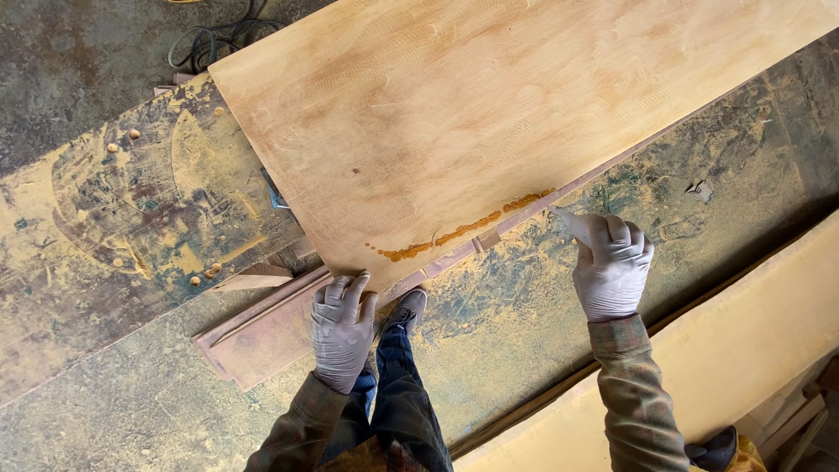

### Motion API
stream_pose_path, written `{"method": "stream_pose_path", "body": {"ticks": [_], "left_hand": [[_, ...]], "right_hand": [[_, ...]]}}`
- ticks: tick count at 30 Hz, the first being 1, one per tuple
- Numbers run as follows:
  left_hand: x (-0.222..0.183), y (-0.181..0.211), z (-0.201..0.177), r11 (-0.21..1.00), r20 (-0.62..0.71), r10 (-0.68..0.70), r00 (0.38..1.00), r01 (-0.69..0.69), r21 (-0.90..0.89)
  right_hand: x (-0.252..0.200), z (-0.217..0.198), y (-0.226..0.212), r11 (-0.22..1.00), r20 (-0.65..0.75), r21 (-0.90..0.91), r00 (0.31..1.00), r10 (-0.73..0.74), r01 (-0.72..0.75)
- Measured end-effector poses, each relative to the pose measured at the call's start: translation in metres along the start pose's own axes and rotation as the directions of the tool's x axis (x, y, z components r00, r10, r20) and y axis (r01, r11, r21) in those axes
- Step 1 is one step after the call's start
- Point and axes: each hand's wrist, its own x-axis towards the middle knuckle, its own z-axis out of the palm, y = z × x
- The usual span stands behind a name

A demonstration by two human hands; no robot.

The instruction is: The person applies a brown filler to a defect on a large wooden board using a small bottle, then spreads and levels it with a metal putty knife. After the filler is applied, the person sands the treated area and the surrounding surface with sandpaper to smooth the board.

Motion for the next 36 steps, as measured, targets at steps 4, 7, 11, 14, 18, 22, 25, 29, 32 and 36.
{"method": "stream_pose_path", "body": {"ticks": [4, 7, 11, 14, 18, 22, 25, 29, 32, 36], "left_hand": [[0.004, 0.000, -0.004, 0.980, 0.017, 0.136, 0.991, -0.137, 0.142], [0.005, 0.002, -0.005, 0.985, -0.001, 0.125, 0.992, -0.124, 0.119], [0.005, 0.004, -0.002, 0.999, 0.000, 0.021, 1.000, -0.021, 0.025], [0.005, 0.005, -0.002, 0.991, -0.019, -0.097, 0.995, 0.095, -0.093], [0.003, 0.003, 0.001, 0.993, -0.053, -0.093, 0.994, 0.088, -0.081], [0.005, 0.004, -0.001, 0.991, -0.049, -0.100, 0.994, 0.095, -0.089], [0.005, 0.005, -0.002, 0.991, -0.034, -0.101, 0.994, 0.097, -0.091], [0.007, 0.005, -0.004, 0.994, -0.036, -0.082, 0.996, 0.079, -0.078], [0.006, 0.006, -0.004, 0.994, -0.041, -0.093, 0.995, 0.090, -0.069], [0.005, 0.005, -0.002, 0.989, -0.027, -0.129, 0.991, 0.126, -0.077]], "right_hand": [[-0.003, 0.001, -0.009, 0.999, -0.004, 0.032, 1.000, -0.016, 0.016], [-0.003, -0.001, -0.019, 0.998, -0.026, 0.048, 0.999, -0.030, 0.032], [-0.001, -0.004, -0.030, 0.995, 0.008, 0.090, 0.999, -0.052, 0.051], [0.000, -0.005, -0.035, 0.994, 0.010, 0.089, 0.998, -0.062, 0.061], [0.000, -0.004, -0.034, 0.996, 0.001, 0.061, 0.998, -0.064, 0.063], [0.001, -0.004, -0.036, 0.997, 0.011, 0.060, 0.999, -0.050, 0.049], [0.001, -0.005, -0.040, 0.994, 0.025, 0.092, 0.998, -0.057, 0.055], [-0.002, -0.003, -0.042, 0.992, -0.003, 0.082, 0.995, -0.100, 0.100], [-0.003, -0.001, -0.044, 0.990, -0.002, 0.078, 0.993, -0.114, 0.114], [-0.005, 0.000, -0.047, 0.986, -0.009, 0.105, 0.992, -0.130, 0.130]]}}
